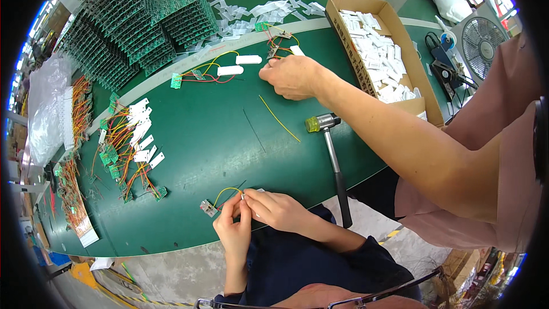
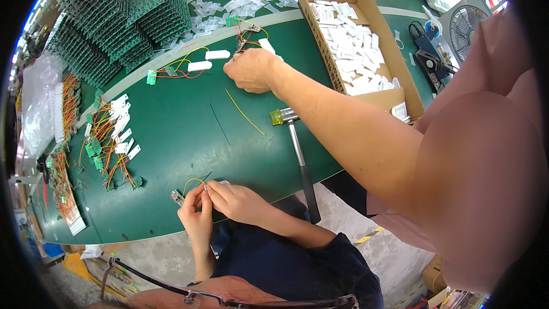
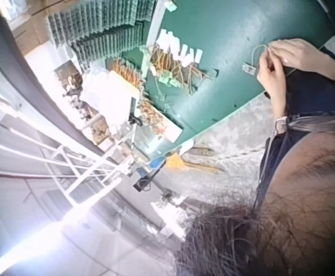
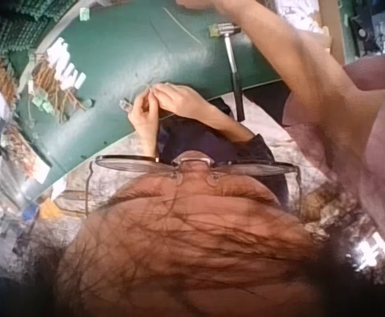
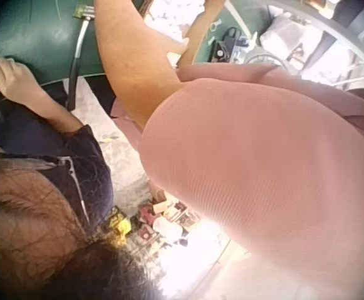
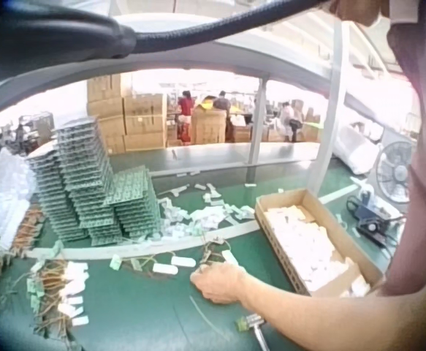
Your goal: The recorder is seen assembling small electronic components, specifically led drivers, by hammering a plastic casing onto the circuit board and wires.
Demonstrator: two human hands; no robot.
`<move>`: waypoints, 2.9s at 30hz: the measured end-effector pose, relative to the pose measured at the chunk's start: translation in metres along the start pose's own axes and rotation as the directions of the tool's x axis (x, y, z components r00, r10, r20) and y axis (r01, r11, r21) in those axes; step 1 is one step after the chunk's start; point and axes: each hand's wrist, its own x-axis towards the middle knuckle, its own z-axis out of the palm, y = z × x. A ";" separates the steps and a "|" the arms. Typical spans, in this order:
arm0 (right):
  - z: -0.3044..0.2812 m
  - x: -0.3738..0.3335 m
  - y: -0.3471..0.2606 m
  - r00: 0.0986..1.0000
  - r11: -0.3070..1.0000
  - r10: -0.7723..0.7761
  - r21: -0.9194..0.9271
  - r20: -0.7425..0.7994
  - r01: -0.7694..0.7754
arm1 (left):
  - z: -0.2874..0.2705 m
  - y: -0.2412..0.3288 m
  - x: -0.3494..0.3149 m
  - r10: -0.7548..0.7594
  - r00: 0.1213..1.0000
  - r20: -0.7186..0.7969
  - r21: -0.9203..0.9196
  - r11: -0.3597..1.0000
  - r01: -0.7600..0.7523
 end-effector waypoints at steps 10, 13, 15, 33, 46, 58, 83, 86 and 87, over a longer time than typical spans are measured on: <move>0.004 -0.005 -0.002 0.999 0.992 -0.020 -0.124 0.037 0.025 | 0.003 -0.005 -0.001 -0.167 0.985 0.041 -0.162 0.972 0.171; 0.004 -0.004 -0.003 0.999 0.990 -0.021 -0.140 0.047 0.027 | 0.003 -0.007 0.000 -0.221 0.973 0.069 -0.217 0.949 0.231; 0.003 -0.002 -0.003 0.999 0.990 -0.026 -0.141 0.047 0.032 | 0.003 -0.010 0.000 -0.233 0.970 0.074 -0.234 0.941 0.244; 0.014 -0.010 0.006 0.999 0.989 -0.012 -0.146 0.031 0.016 | 0.003 -0.013 0.009 -0.282 0.939 0.195 -0.320 0.887 0.333; 0.023 -0.015 0.009 0.999 0.991 -0.037 -0.126 0.001 0.037 | 0.005 -0.021 0.012 -0.324 0.915 0.240 -0.465 0.789 0.402; 0.024 -0.016 0.011 1.000 0.998 -0.015 -0.062 -0.027 0.013 | 0.009 -0.021 0.010 -0.312 0.927 0.209 -0.471 0.799 0.375; -0.080 0.098 0.193 0.649 0.405 -0.020 -0.588 0.760 0.701 | 0.002 -0.030 -0.011 -0.226 0.973 0.047 -0.201 0.952 0.230; -0.104 0.107 0.193 0.309 -0.254 0.394 -0.220 0.866 0.942 | 0.006 -0.027 -0.006 -0.202 0.979 0.006 -0.126 0.971 0.201; -0.101 0.113 0.191 0.225 -0.407 0.541 0.017 0.810 0.913 | 0.009 -0.026 -0.006 -0.239 0.971 -0.019 -0.162 0.959 0.232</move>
